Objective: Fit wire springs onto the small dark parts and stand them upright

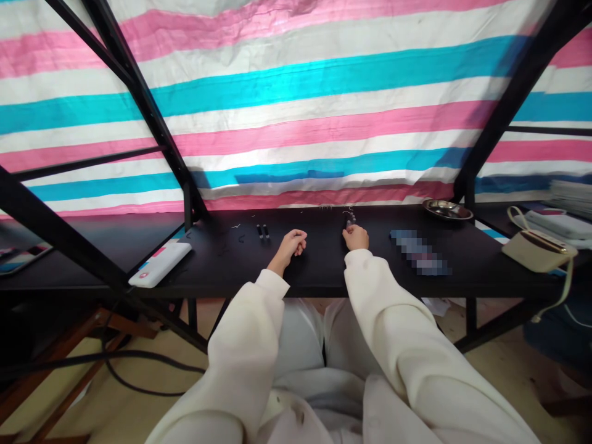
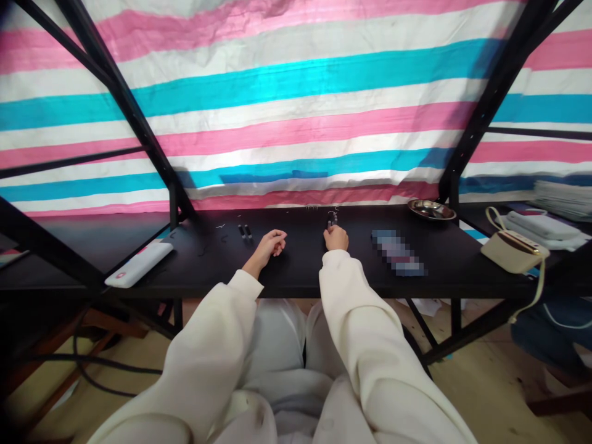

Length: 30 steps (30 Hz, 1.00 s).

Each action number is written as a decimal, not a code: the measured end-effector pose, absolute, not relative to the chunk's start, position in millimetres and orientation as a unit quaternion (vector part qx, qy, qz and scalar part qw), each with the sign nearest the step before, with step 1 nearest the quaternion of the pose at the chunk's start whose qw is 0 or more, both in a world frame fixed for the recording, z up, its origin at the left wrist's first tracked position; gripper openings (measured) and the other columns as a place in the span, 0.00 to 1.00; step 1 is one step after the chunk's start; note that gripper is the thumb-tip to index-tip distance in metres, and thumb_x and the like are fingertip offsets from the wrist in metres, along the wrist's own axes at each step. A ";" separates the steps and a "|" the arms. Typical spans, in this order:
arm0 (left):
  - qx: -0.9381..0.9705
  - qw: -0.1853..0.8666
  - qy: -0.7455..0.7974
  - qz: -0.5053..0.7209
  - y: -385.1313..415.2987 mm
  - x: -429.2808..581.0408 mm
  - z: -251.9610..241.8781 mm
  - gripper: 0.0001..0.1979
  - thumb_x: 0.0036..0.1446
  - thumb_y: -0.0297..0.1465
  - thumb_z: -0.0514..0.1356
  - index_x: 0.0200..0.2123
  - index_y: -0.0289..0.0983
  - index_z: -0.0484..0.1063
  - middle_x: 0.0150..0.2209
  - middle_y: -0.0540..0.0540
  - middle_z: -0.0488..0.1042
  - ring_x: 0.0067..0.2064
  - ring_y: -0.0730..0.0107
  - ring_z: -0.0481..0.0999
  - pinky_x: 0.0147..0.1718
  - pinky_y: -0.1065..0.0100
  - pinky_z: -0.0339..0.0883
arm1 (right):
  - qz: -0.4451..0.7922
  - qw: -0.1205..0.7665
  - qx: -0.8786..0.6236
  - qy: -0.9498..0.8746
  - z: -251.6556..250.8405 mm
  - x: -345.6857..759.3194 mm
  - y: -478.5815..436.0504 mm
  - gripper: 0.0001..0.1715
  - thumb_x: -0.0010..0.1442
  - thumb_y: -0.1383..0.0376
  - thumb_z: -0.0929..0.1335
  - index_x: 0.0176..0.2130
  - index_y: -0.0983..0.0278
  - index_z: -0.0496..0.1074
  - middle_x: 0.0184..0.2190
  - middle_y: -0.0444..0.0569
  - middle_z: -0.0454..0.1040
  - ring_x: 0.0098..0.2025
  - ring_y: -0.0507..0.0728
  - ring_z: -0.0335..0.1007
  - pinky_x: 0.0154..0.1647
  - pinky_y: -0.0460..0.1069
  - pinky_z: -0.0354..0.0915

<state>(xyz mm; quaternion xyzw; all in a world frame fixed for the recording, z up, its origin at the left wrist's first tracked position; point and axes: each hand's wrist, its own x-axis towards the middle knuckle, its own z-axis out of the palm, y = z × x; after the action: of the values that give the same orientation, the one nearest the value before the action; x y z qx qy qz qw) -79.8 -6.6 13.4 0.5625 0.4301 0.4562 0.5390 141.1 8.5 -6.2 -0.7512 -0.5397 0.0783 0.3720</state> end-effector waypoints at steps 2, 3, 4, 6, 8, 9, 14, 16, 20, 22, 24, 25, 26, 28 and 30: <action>0.563 0.539 0.430 0.455 -6.6 -79.7 13.2 0.08 0.51 0.33 0.58 0.31 0.36 0.62 0.16 0.54 0.66 0.12 0.82 0.60 0.10 0.78 0.45 | 0.077 0.368 -0.752 -0.542 -5.6 140.7 8.1 0.11 0.53 0.61 0.65 0.34 0.63 0.74 0.34 0.52 0.75 0.38 0.57 0.71 0.39 0.48 0.62; 0.563 0.540 0.430 0.455 -6.5 -79.7 13.1 0.08 0.51 0.33 0.58 0.31 0.36 0.62 0.16 0.54 0.66 0.12 0.82 0.60 0.10 0.78 0.45 | 0.077 0.365 -0.753 -0.542 -5.3 140.4 7.8 0.11 0.53 0.61 0.65 0.34 0.63 0.74 0.34 0.52 0.75 0.38 0.57 0.71 0.39 0.48 0.62; 0.564 0.540 0.429 0.454 -6.5 -79.7 13.0 0.08 0.51 0.34 0.58 0.31 0.36 0.63 0.16 0.54 0.66 0.12 0.82 0.60 0.10 0.78 0.45 | 0.078 0.363 -0.755 -0.542 -4.9 140.1 7.6 0.11 0.53 0.61 0.65 0.34 0.62 0.74 0.34 0.52 0.75 0.38 0.57 0.71 0.39 0.48 0.62; 0.566 0.538 0.430 0.453 -6.5 -79.6 13.0 0.08 0.51 0.34 0.58 0.31 0.36 0.63 0.17 0.54 0.66 0.12 0.82 0.60 0.10 0.78 0.45 | 0.077 0.358 -0.759 -0.539 -4.3 139.4 7.1 0.11 0.53 0.61 0.65 0.34 0.62 0.74 0.34 0.52 0.75 0.39 0.57 0.71 0.39 0.48 0.62; 0.568 0.537 0.432 0.450 -6.6 -79.5 13.2 0.08 0.51 0.33 0.58 0.31 0.36 0.63 0.17 0.54 0.66 0.12 0.82 0.60 0.10 0.78 0.45 | 0.074 0.354 -0.762 -0.538 -3.8 138.5 6.3 0.11 0.53 0.62 0.65 0.35 0.63 0.74 0.34 0.52 0.75 0.39 0.57 0.71 0.39 0.48 0.62; 0.569 0.536 0.433 0.449 -6.7 -79.4 13.4 0.08 0.51 0.33 0.58 0.31 0.36 0.63 0.17 0.54 0.66 0.12 0.82 0.60 0.10 0.78 0.45 | 0.073 0.352 -0.763 -0.538 -3.6 138.2 5.8 0.10 0.53 0.62 0.65 0.35 0.63 0.74 0.34 0.52 0.75 0.39 0.57 0.71 0.39 0.48 0.62; 0.571 0.537 0.433 0.446 -6.1 -78.5 13.9 0.08 0.52 0.33 0.58 0.32 0.36 0.62 0.16 0.54 0.66 0.12 0.82 0.60 0.10 0.78 0.45 | 0.080 0.347 -0.765 -0.537 -2.2 140.3 0.7 0.10 0.54 0.61 0.66 0.35 0.62 0.74 0.34 0.52 0.75 0.39 0.57 0.71 0.38 0.48 0.62; 0.572 0.537 0.432 0.444 -5.6 -78.3 13.6 0.08 0.52 0.33 0.58 0.31 0.36 0.62 0.16 0.54 0.66 0.11 0.81 0.60 0.10 0.78 0.45 | 0.082 0.346 -0.771 -0.527 -1.0 143.4 -1.5 0.10 0.54 0.60 0.66 0.35 0.62 0.74 0.34 0.53 0.75 0.39 0.58 0.71 0.38 0.49 0.62; 0.574 0.537 0.433 0.441 -5.6 -78.2 13.2 0.08 0.52 0.33 0.58 0.31 0.36 0.62 0.16 0.54 0.66 0.12 0.81 0.61 0.09 0.78 0.45 | 0.086 0.327 -0.797 -0.500 1.0 149.2 -2.9 0.11 0.54 0.60 0.67 0.36 0.62 0.75 0.36 0.55 0.75 0.41 0.60 0.70 0.38 0.51 0.62; 0.576 0.535 0.433 0.442 -6.0 -78.4 13.1 0.08 0.52 0.33 0.58 0.31 0.36 0.62 0.16 0.54 0.66 0.12 0.81 0.60 0.10 0.78 0.45 | 0.091 0.316 -0.805 -0.495 1.3 150.5 -2.2 0.11 0.53 0.61 0.67 0.36 0.62 0.75 0.37 0.55 0.75 0.42 0.61 0.70 0.39 0.52 0.62; 0.579 0.531 0.433 0.442 -6.4 -78.5 13.0 0.08 0.51 0.33 0.58 0.31 0.36 0.62 0.16 0.54 0.66 0.12 0.82 0.60 0.10 0.78 0.45 | 0.092 0.310 -0.807 -0.494 1.4 150.6 -1.2 0.12 0.54 0.61 0.67 0.37 0.63 0.75 0.38 0.55 0.75 0.43 0.62 0.70 0.39 0.52 0.61; 0.581 0.530 0.432 0.442 -6.5 -78.6 12.9 0.08 0.51 0.33 0.58 0.31 0.35 0.62 0.16 0.54 0.66 0.12 0.82 0.60 0.10 0.78 0.45 | 0.092 0.308 -0.808 -0.494 1.4 150.5 -0.9 0.12 0.54 0.61 0.67 0.37 0.63 0.76 0.38 0.55 0.75 0.43 0.62 0.70 0.40 0.52 0.61; 0.581 0.530 0.432 0.441 -6.6 -78.7 12.9 0.08 0.51 0.33 0.58 0.31 0.35 0.62 0.16 0.54 0.66 0.12 0.82 0.60 0.10 0.78 0.45 | 0.091 0.307 -0.808 -0.494 1.4 150.3 -0.6 0.12 0.54 0.61 0.67 0.37 0.63 0.76 0.38 0.55 0.75 0.43 0.62 0.70 0.40 0.52 0.61; 0.581 0.530 0.433 0.440 -6.5 -78.7 13.0 0.08 0.51 0.33 0.58 0.31 0.35 0.62 0.16 0.54 0.66 0.12 0.82 0.60 0.10 0.78 0.45 | 0.090 0.305 -0.810 -0.493 1.6 150.0 -0.6 0.12 0.53 0.61 0.67 0.37 0.63 0.76 0.38 0.56 0.75 0.43 0.62 0.70 0.40 0.52 0.61; 0.582 0.529 0.435 0.439 -6.3 -78.5 12.9 0.08 0.51 0.33 0.58 0.31 0.36 0.62 0.16 0.54 0.66 0.12 0.81 0.60 0.10 0.78 0.45 | 0.087 0.303 -0.811 -0.493 1.9 149.9 -1.0 0.13 0.53 0.60 0.67 0.37 0.63 0.76 0.37 0.56 0.75 0.42 0.61 0.70 0.40 0.52 0.61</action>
<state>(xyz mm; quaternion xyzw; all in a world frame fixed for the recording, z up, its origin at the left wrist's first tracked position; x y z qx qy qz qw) -78.5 -6.3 12.9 0.5816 0.4351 0.4391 0.5287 149.9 -1.0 1.9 -0.8106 -0.4932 0.0865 0.3035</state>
